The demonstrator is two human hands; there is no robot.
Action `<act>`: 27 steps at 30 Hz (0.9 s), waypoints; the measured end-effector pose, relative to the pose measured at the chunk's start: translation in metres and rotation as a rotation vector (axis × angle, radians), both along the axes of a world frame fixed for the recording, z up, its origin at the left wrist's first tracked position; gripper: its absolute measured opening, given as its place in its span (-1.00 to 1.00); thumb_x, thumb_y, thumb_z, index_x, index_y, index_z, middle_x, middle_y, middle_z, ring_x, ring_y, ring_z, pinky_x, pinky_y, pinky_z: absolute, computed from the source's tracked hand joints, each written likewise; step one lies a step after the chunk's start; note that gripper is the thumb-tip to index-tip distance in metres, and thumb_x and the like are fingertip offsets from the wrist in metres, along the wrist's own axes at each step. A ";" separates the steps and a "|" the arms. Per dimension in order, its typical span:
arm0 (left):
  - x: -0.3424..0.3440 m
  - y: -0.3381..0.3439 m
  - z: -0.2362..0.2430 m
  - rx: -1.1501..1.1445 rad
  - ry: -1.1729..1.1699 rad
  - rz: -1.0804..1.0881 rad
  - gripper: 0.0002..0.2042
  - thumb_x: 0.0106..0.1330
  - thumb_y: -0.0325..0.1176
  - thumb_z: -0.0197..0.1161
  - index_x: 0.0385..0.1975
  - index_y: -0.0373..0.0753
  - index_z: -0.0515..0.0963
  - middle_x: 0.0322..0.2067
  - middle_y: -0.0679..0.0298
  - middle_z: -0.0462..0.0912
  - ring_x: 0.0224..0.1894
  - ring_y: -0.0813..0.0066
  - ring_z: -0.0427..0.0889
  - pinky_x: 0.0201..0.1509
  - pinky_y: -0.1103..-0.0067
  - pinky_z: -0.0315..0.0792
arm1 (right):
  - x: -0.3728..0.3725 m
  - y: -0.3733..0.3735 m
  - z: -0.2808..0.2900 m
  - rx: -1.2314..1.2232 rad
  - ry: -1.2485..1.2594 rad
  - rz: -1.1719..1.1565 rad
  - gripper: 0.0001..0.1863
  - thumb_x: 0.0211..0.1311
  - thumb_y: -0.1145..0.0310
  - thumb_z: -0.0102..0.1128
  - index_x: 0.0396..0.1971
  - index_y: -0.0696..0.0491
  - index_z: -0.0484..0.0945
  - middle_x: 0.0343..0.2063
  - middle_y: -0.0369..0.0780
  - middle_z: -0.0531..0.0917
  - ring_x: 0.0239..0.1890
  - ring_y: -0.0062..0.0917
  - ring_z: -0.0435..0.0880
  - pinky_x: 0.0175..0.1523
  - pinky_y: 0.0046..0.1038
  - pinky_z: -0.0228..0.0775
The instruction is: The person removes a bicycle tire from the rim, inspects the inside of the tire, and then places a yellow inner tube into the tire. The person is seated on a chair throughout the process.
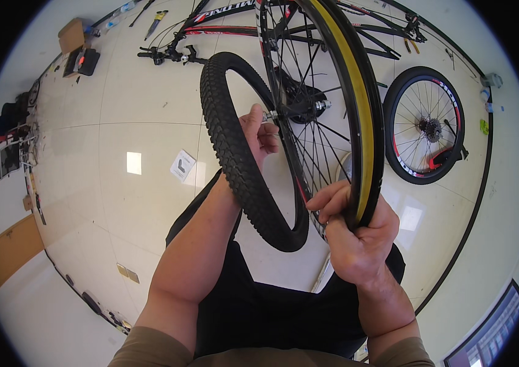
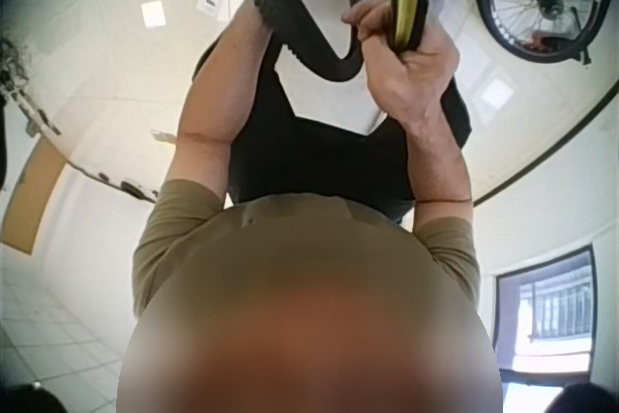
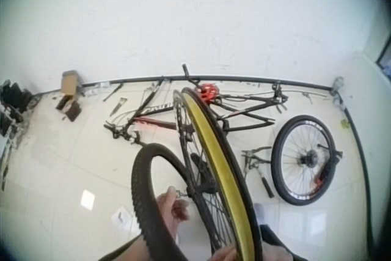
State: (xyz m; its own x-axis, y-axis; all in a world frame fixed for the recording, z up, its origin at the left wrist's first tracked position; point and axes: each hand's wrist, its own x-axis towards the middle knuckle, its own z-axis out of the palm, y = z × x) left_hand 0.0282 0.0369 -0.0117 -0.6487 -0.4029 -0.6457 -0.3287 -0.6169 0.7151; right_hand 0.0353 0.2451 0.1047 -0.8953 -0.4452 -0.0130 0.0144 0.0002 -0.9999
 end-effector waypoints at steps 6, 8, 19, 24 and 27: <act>0.001 0.003 -0.007 -0.102 0.070 -0.005 -0.69 0.46 -0.06 0.31 -0.35 -0.17 0.48 -0.46 0.29 0.64 -0.47 0.52 0.57 -0.27 0.48 0.51 | 0.000 -0.001 0.000 0.009 0.024 -0.002 -0.80 -0.03 0.80 -0.02 -0.41 0.22 0.45 -0.42 -0.08 0.69 -0.41 -0.58 0.65 -0.28 -0.56 0.49; 0.004 -0.002 -0.015 -0.141 0.061 -0.019 -0.68 0.47 -0.05 0.28 -0.33 -0.18 0.50 -0.46 0.30 0.64 -0.47 0.52 0.56 -0.28 0.48 0.50 | 0.000 -0.001 0.000 0.005 0.023 -0.004 -0.80 -0.03 0.80 -0.01 -0.41 0.21 0.45 -0.42 -0.08 0.69 -0.41 -0.58 0.65 -0.28 -0.56 0.50; 0.001 0.002 -0.001 -0.007 0.057 0.043 -0.76 0.48 -0.15 0.27 -0.22 -0.21 0.56 -0.44 0.30 0.65 -0.45 0.51 0.56 -0.26 0.48 0.51 | -0.001 -0.001 -0.001 0.022 0.054 -0.006 -0.79 -0.03 0.80 -0.02 -0.42 0.20 0.46 -0.41 -0.11 0.69 -0.41 -0.60 0.63 -0.29 -0.57 0.47; 0.005 -0.002 -0.014 -0.060 0.132 0.043 -0.80 0.48 -0.22 0.27 -0.12 -0.23 0.56 -0.40 0.28 0.68 -0.43 0.51 0.58 -0.25 0.49 0.53 | 0.001 0.001 0.003 0.029 -0.008 -0.014 -0.79 -0.02 0.80 -0.03 -0.41 0.20 0.46 -0.40 -0.11 0.70 -0.43 -0.62 0.59 -0.30 -0.58 0.46; 0.004 -0.002 -0.012 -0.009 0.119 0.058 -0.81 0.47 -0.25 0.29 -0.12 -0.22 0.56 -0.39 0.27 0.69 -0.43 0.52 0.58 -0.26 0.49 0.53 | 0.001 0.001 0.002 0.033 -0.003 -0.010 -0.79 -0.02 0.80 -0.03 -0.41 0.20 0.46 -0.40 -0.11 0.70 -0.42 -0.62 0.60 -0.29 -0.58 0.47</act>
